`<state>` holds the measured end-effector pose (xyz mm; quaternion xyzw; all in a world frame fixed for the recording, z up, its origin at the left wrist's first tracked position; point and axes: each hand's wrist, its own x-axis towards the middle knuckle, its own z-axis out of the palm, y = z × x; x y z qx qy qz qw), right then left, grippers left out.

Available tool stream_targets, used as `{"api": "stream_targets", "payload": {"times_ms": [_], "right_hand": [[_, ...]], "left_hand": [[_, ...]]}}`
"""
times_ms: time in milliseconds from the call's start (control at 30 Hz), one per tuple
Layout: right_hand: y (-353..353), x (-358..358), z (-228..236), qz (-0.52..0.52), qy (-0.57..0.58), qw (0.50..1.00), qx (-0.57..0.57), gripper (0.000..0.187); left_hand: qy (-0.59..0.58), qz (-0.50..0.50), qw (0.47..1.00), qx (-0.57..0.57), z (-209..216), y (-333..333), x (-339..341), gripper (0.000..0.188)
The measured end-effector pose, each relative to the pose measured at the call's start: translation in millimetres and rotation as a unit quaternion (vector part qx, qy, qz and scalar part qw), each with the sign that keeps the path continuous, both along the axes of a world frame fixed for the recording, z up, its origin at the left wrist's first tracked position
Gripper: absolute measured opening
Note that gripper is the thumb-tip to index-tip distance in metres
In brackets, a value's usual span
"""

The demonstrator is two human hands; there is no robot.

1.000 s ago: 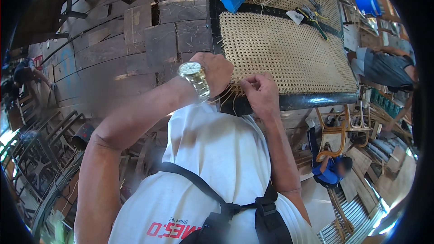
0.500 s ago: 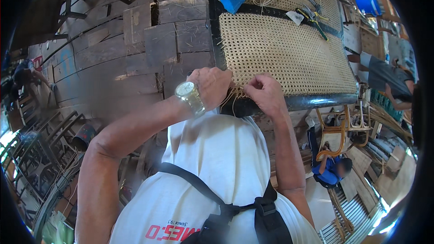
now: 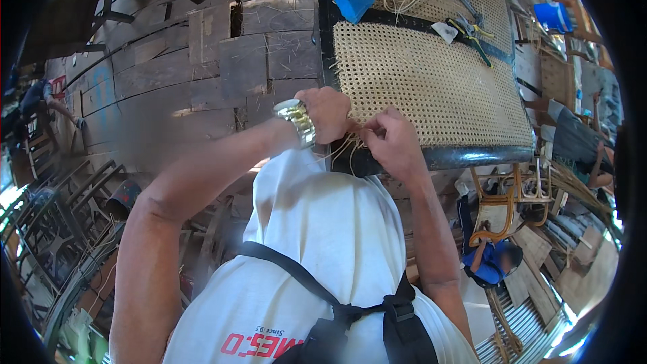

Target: Weave and trim rattan strips to repair a chair seat or back.

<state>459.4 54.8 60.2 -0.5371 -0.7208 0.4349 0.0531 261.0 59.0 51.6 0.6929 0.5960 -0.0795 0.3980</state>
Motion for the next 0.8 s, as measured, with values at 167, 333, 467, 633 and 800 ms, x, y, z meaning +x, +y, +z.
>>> {"api": "stream_targets", "payload": {"times_ms": [167,333,467,633,800], "right_hand": [[-16.6,4.9,19.0,0.008,0.044,0.999,-0.010,0.019],[-30.8,25.8,27.6,0.015,0.092,0.994,0.065,0.027],[-53.8,56.8,30.9,-0.001,-0.087,0.981,0.172,0.026],[-60.6,54.4,18.9,-0.105,-0.002,0.994,0.009,0.024],[-50.2,35.6,19.0,-0.172,-0.014,0.983,-0.061,0.035]], "left_hand": [[0.046,-0.110,0.986,0.119,8.6,19.6,-24.9,0.043],[0.012,0.049,0.985,0.164,-16.8,15.8,-77.0,0.057],[-0.142,0.207,0.967,0.035,-32.2,-21.8,-47.9,0.053],[-0.308,0.391,0.865,0.061,-48.3,-43.8,-1.2,0.029],[-0.299,0.391,0.861,0.133,-42.1,-47.4,11.9,0.019]]}}
